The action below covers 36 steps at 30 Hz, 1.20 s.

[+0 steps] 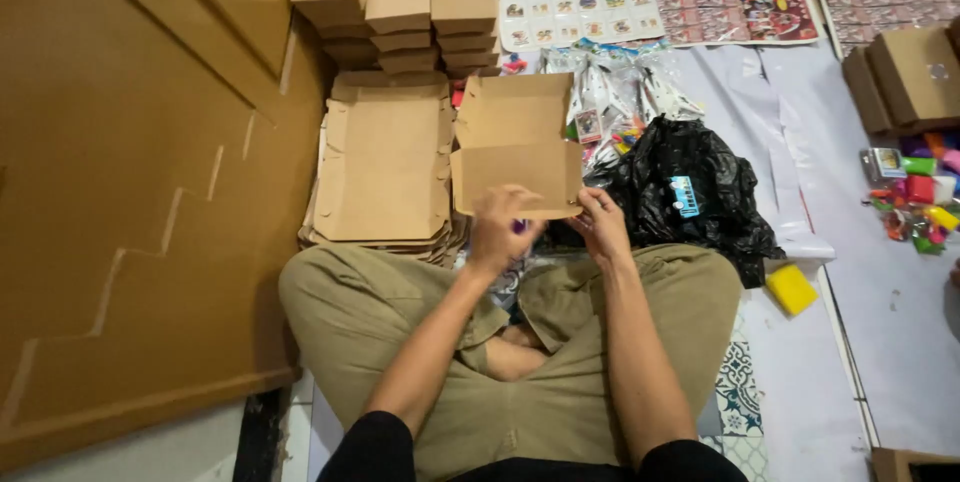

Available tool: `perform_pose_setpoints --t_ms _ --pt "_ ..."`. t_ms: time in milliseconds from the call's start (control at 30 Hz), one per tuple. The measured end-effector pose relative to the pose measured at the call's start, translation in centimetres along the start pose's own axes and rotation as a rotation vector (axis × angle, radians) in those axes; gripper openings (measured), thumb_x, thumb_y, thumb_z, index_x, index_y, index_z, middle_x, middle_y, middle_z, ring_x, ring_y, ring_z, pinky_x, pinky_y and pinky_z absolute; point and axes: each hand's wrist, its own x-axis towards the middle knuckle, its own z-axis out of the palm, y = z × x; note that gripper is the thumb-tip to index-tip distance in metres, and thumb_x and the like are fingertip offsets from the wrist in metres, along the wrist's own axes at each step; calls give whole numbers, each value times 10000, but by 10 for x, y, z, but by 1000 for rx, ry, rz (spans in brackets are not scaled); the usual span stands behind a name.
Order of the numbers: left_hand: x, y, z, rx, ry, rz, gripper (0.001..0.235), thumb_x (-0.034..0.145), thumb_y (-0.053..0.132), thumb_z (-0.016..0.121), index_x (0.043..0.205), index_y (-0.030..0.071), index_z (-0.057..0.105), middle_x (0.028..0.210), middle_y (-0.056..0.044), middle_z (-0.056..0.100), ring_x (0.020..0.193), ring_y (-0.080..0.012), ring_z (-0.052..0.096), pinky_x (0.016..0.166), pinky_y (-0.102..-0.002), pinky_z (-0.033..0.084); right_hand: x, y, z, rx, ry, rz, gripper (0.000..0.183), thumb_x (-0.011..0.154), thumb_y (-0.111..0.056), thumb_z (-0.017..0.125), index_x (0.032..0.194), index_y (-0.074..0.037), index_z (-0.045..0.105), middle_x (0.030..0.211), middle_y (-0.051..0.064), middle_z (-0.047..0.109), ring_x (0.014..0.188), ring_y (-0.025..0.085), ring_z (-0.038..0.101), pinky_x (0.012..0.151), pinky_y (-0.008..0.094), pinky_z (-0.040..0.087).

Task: The person sits on the floor and assembles a small cardboard box by folding and tucking its flaps. They then place a black plastic bag containing a green toy into the box, close the lid, and set the box aside.

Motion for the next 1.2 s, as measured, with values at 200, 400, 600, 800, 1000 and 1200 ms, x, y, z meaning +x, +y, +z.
perform_pose_setpoints --t_ms 200,400,600,800,1000,1200 --pt "13 34 31 -7 -201 -89 281 945 525 622 985 254 686 774 75 594 807 -181 635 884 -409 462 -7 -6 2 35 53 63 130 920 -177 791 964 -107 691 881 58 690 803 206 728 773 405 632" --pt "26 43 22 -157 -268 -585 270 938 413 596 1140 241 641 872 -144 765 911 -418 736 858 -523 552 -23 -17 18 78 68 56 211 873 -107 844 921 -15 660 837 80 627 796 239 702 901 508 602" --pt "27 3 39 -385 -333 -746 291 891 426 702 1125 271 625 943 20 785 919 -214 767 898 -383 568 -23 -17 19 8 69 56 243 867 -120 862 927 36 687 875 136 648 855 303 744 909 528 599" --pt "32 10 36 -429 -326 -784 345 854 435 767 1097 211 669 953 -2 790 955 -219 754 874 -379 580 -20 -10 18 -15 77 2 358 825 -123 903 992 121 701 900 200 651 830 306 730 880 509 613" --pt "28 -3 54 -487 -322 -815 334 874 391 762 1136 205 669 938 6 787 898 -161 751 846 -340 576 -37 -26 35 -53 78 -15 334 802 -104 894 992 119 733 916 255 662 866 323 724 889 510 608" --pt "23 -13 65 -547 -287 -841 337 867 368 776 1140 203 668 935 -15 777 847 -142 742 764 -283 566 -34 -22 33 -96 88 -9 351 801 -157 900 1030 68 756 952 256 684 875 351 735 882 464 605"
